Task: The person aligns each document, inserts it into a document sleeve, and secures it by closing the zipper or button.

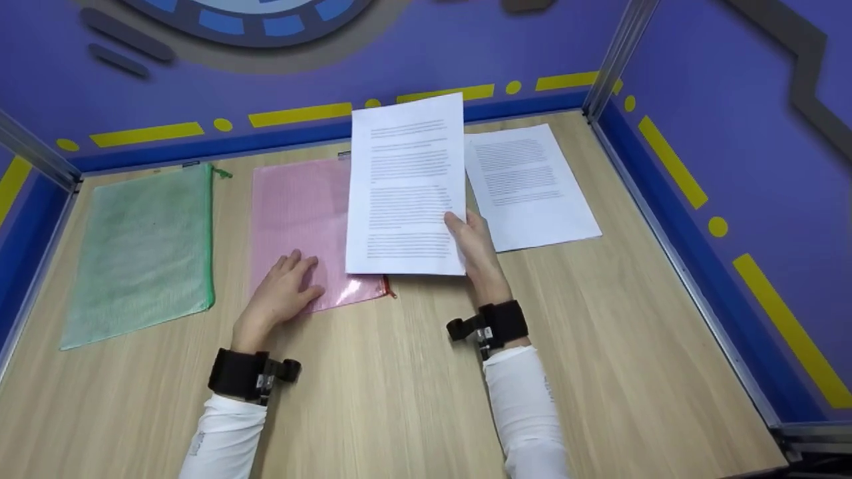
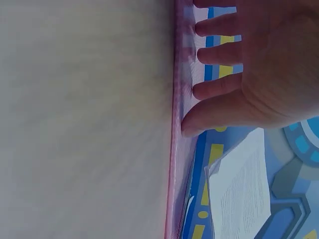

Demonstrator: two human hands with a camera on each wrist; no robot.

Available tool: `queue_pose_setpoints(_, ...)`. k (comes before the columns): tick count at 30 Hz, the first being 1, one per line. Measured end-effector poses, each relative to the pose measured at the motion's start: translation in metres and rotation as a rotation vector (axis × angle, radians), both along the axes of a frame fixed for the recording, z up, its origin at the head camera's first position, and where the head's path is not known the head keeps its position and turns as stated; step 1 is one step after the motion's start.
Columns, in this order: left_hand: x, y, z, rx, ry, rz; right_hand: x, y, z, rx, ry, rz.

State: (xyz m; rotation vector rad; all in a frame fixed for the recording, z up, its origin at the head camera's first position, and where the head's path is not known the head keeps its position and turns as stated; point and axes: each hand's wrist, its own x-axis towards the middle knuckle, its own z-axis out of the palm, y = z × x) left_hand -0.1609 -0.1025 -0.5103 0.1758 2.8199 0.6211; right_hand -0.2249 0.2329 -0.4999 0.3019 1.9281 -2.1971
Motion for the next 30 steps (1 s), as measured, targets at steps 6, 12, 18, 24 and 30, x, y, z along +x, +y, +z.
queue_pose_setpoints(6,-0.004,-0.004,0.004,-0.057,-0.010,-0.040,-0.001,0.017,0.001,-0.038,0.015,-0.047)
queue_pose_setpoints(12,-0.009,-0.012,0.010,-0.119,-0.047,-0.105,-0.002,0.027,-0.002,0.004,0.008,-0.079)
queue_pose_setpoints(18,-0.009,-0.024,0.015,-0.124,-0.078,-0.125,-0.003,0.031,-0.009,-0.004,-0.051,-0.089)
queue_pose_setpoints(24,-0.009,-0.032,0.016,-0.124,-0.076,-0.116,-0.004,0.039,-0.014,0.002,-0.098,-0.115)
queue_pose_setpoints(30,-0.012,-0.041,0.015,-0.108,-0.060,-0.108,-0.005,0.046,-0.015,0.106,-0.139,-0.110)
